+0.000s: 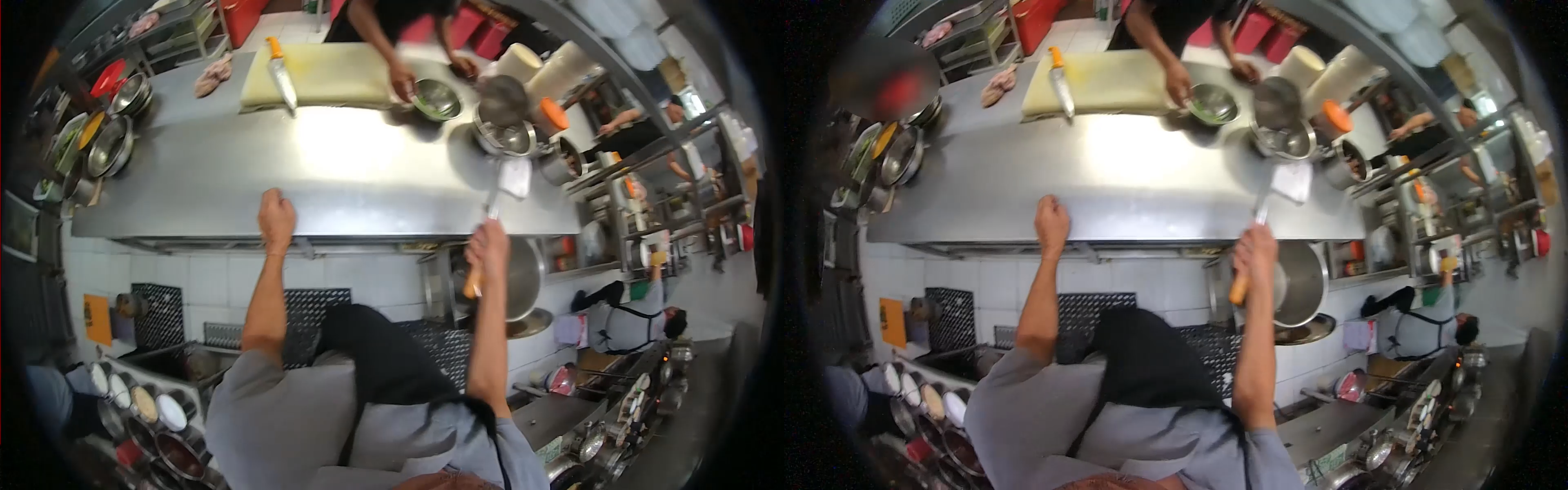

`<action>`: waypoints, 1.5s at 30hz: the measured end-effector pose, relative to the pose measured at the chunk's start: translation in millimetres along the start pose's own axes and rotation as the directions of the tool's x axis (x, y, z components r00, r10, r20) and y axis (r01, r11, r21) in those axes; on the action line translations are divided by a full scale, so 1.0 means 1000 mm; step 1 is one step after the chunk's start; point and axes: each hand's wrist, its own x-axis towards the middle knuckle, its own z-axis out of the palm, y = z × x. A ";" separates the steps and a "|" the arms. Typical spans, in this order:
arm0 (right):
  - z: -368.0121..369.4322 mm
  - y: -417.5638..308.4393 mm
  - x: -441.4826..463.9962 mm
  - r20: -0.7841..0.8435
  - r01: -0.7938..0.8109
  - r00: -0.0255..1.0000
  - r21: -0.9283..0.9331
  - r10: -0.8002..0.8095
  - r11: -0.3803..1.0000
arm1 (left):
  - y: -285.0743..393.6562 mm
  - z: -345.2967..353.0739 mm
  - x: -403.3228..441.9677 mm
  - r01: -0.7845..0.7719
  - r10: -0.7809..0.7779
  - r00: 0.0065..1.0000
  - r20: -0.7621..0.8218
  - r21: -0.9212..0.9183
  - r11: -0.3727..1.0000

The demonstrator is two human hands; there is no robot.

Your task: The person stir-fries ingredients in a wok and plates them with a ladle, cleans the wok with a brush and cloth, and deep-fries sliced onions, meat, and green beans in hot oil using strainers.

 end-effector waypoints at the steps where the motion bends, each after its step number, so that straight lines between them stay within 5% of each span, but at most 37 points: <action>1: -0.001 -0.011 -0.028 -0.084 -0.087 0.992 0.129 0.098 0.988 | -0.005 0.003 0.000 -0.001 0.001 1.000 -0.002 0.023 1.000; 3: -0.019 -0.009 -0.086 -0.116 0.107 0.989 0.103 -0.095 0.989 | -0.001 -0.001 0.001 0.027 -0.026 1.000 -0.008 0.026 0.999; 4: -0.031 -0.008 -0.109 -0.158 0.085 0.987 0.319 -0.035 0.944 | 0.001 -0.005 0.002 0.025 -0.025 1.000 -0.004 0.057 0.998; 5: -0.092 0.019 -0.118 0.107 -0.010 0.993 0.501 -0.051 0.865 | 0.005 -0.007 0.002 0.047 -0.047 0.999 0.008 0.051 0.998; 9: -0.152 0.056 -0.212 -0.102 0.062 0.995 0.562 -0.005 0.825 | -0.019 0.001 -0.003 -0.003 0.001 1.000 0.030 0.067 0.998; 10: -0.161 0.064 -0.244 -0.211 0.113 0.977 0.579 0.014 0.808 | -0.064 0.017 -0.007 -0.382 0.328 0.923 0.200 0.570 0.728; 11: -0.158 0.064 -0.270 -0.266 0.102 0.962 0.566 0.064 0.818 | -0.053 0.016 -0.012 -0.130 0.087 0.984 0.153 0.297 0.946; 12: -0.149 0.060 -0.288 -0.339 0.108 0.934 0.565 0.111 0.818 | -0.132 0.054 -0.024 -0.243 0.231 0.970 0.081 0.228 0.943; 13: -0.148 0.062 -0.302 -0.290 0.144 0.956 0.592 0.043 0.793 | -0.271 0.123 -0.008 0.227 -0.201 0.963 0.179 -0.140 0.964; 14: -0.135 0.059 -0.308 -0.374 0.187 0.925 0.583 0.058 0.790 | -0.153 0.075 -0.001 0.295 -0.252 0.955 0.154 -0.552 0.780; 15: -0.124 0.055 -0.321 -0.502 0.221 0.857 0.568 0.120 0.793 | -0.026 0.035 -0.007 -0.059 0.052 0.990 -0.133 -0.053 0.997; 19: -0.110 0.072 -0.349 -0.654 0.399 0.756 0.501 0.034 0.768 | 0.115 0.073 -0.054 -0.001 0.116 0.948 0.295 -0.364 0.931; 23: -0.097 0.073 -0.371 -0.754 0.511 0.656 0.414 -0.029 0.753 | 0.226 0.127 -0.108 -0.219 0.591 0.730 0.343 -0.702 0.678; 27: -0.089 0.067 -0.410 -0.898 0.617 0.435 0.242 -0.068 0.749 | 0.314 0.149 -0.125 -0.217 0.753 0.499 0.429 -0.780 0.587; 28: -0.088 0.064 -0.418 -0.904 0.627 0.423 0.240 -0.065 0.742 | 0.327 0.158 -0.123 -0.273 0.802 0.403 0.440 -0.779 0.564; 30: -0.091 0.057 -0.434 -0.982 0.662 0.170 0.049 -0.086 0.748 | 0.317 0.210 -0.115 -0.358 0.834 0.298 0.465 -0.755 0.549; 32: -0.102 0.058 -0.449 -0.993 0.614 -0.004 -0.098 -0.122 0.783 | 0.301 0.254 -0.112 -0.732 0.850 0.093 0.519 -0.543 0.411; 33: -0.107 0.055 -0.455 -0.987 0.618 -0.074 -0.156 -0.141 0.770 | 0.310 0.246 -0.116 -0.733 0.857 0.082 0.509 -0.552 0.397; 35: -0.122 0.053 -0.465 -0.970 0.597 -0.182 -0.237 -0.159 0.766 | 0.312 0.217 -0.127 -0.837 0.679 -0.031 0.734 -0.390 0.383; 38: -0.154 0.053 -0.473 -0.956 0.586 -0.245 -0.277 -0.159 0.762 | 0.309 0.196 -0.151 -0.931 0.689 0.112 0.716 -0.168 0.325; 43: -0.246 0.066 -0.474 -0.904 0.476 -0.424 -0.275 -0.055 0.836 | 0.316 0.216 -0.144 -0.879 0.599 0.150 0.786 -0.171 0.445; 45: -0.287 0.078 -0.475 -0.813 0.173 -0.581 -0.165 -0.035 0.971 | 0.311 0.232 -0.132 -0.846 0.630 0.045 0.775 -0.306 0.437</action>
